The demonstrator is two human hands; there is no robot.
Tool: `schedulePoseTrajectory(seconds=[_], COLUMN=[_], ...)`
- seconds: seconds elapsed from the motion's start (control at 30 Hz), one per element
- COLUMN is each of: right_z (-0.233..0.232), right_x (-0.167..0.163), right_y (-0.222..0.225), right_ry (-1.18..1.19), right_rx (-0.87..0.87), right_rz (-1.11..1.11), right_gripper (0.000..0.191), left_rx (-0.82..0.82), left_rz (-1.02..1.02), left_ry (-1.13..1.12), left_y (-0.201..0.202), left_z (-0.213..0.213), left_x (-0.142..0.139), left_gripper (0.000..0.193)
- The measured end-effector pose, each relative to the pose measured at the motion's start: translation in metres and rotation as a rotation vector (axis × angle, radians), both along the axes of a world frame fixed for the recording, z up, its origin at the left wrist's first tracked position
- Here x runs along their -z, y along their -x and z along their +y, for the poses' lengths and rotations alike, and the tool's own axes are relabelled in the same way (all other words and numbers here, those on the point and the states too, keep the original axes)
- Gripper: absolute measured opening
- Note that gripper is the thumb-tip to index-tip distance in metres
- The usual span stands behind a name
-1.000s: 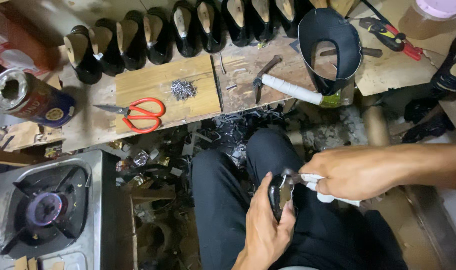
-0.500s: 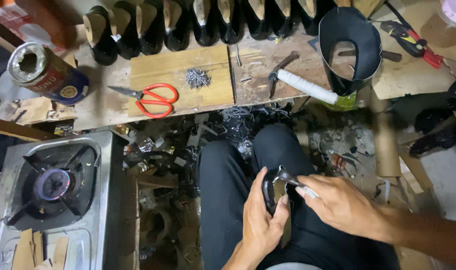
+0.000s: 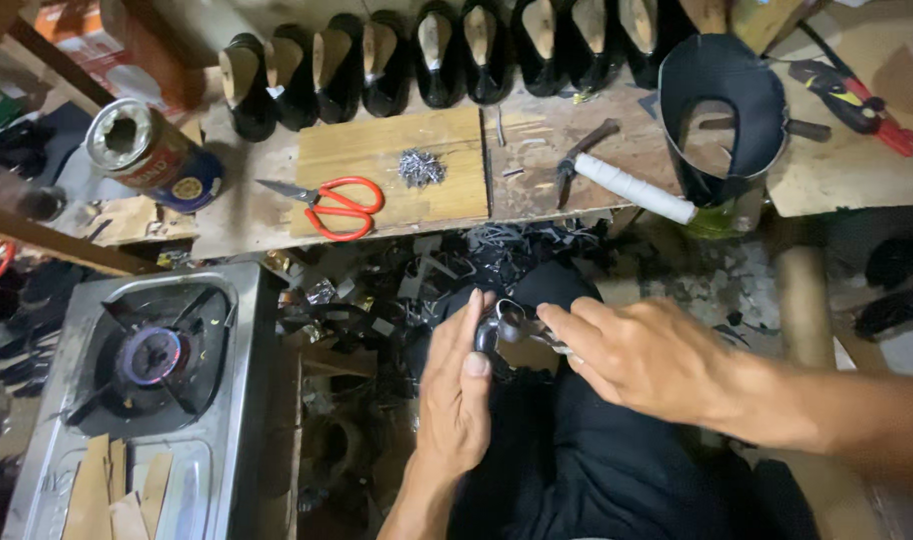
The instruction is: The person uses a hammer and a small metal tool to tap and press the sole of a black shoe held on their lap. They repeatedly tap along the sole edge, flip the shoe, and continue tapping. The person then picks up a piece of cardboard, places it on the shoe, and taps it with the hammer before placing the shoe on a shelf.
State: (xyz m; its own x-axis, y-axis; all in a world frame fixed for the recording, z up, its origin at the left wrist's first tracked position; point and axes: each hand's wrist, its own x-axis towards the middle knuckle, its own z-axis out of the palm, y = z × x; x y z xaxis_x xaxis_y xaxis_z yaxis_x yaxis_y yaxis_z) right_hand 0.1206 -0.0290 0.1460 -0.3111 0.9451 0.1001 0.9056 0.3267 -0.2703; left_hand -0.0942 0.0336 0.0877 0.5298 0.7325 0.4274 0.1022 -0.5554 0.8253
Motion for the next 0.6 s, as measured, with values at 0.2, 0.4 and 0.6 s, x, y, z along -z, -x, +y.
schedulePoseTrajectory(seconds=[0.2,0.4,0.6], right_z=[-0.010,-0.024,-0.021], right_x=[0.031,0.016,-0.015], right_y=[0.014,0.014,-0.013], right_ry=[-0.198,0.106,0.702], right_rx=[0.025,0.174,0.175], right_rz=[0.086,0.440,0.487], right_gripper=[0.049,0.037,0.026], left_rx=[0.052,0.084,0.113], left_rz=[0.117,0.102,0.217], left_ry=[0.679,0.574,0.535], left_y=[0.011,0.006,0.006], left_z=[-0.003,-0.015,-0.023], left_x=[-0.023,-0.023,-0.016], left_gripper=[0.063,0.055,0.059])
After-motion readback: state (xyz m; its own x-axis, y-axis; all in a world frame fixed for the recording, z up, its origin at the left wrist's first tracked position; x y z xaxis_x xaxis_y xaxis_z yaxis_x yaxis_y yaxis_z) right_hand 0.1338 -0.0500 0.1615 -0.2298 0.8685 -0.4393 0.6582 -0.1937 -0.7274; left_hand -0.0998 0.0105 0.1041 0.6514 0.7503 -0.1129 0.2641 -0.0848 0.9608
